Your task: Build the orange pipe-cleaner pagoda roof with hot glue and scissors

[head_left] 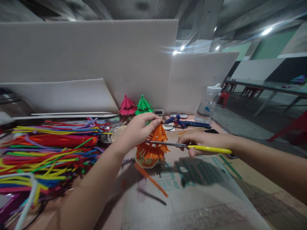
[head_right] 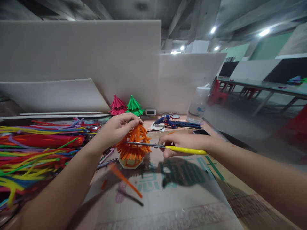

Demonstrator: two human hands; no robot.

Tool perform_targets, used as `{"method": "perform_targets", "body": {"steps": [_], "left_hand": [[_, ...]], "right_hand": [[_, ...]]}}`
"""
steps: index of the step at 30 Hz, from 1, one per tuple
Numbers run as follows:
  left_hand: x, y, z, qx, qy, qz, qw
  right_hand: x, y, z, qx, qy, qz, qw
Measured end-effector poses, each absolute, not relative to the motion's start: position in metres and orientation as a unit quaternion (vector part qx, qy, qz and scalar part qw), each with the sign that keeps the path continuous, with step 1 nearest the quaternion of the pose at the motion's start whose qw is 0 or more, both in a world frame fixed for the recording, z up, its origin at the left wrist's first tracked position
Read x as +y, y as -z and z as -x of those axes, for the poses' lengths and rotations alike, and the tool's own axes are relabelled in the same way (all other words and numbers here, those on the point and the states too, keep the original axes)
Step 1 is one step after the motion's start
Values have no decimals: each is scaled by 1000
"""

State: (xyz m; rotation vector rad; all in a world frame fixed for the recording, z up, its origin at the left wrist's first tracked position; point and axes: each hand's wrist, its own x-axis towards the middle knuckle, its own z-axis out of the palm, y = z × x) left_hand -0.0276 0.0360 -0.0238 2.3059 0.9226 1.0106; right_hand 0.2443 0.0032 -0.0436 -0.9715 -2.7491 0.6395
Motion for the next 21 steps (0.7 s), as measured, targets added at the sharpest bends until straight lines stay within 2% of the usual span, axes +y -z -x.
{"method": "perform_targets", "body": {"steps": [8,13,16,21], "left_hand": [[41,24,31,342,-379,-829,227],[48,25,35,378,-400,-800,238],[51,27,35,388,-412,-792,230],[56,31,33,387,-417,-789,232]], "right_hand": [[-9,48,-249,-885,-309,346,36],[-23,73,-269,-832,-360,416,69],[-21,99,-286,-790,-332,499,129],[3,139,-303,-789,-193,566,143]]}}
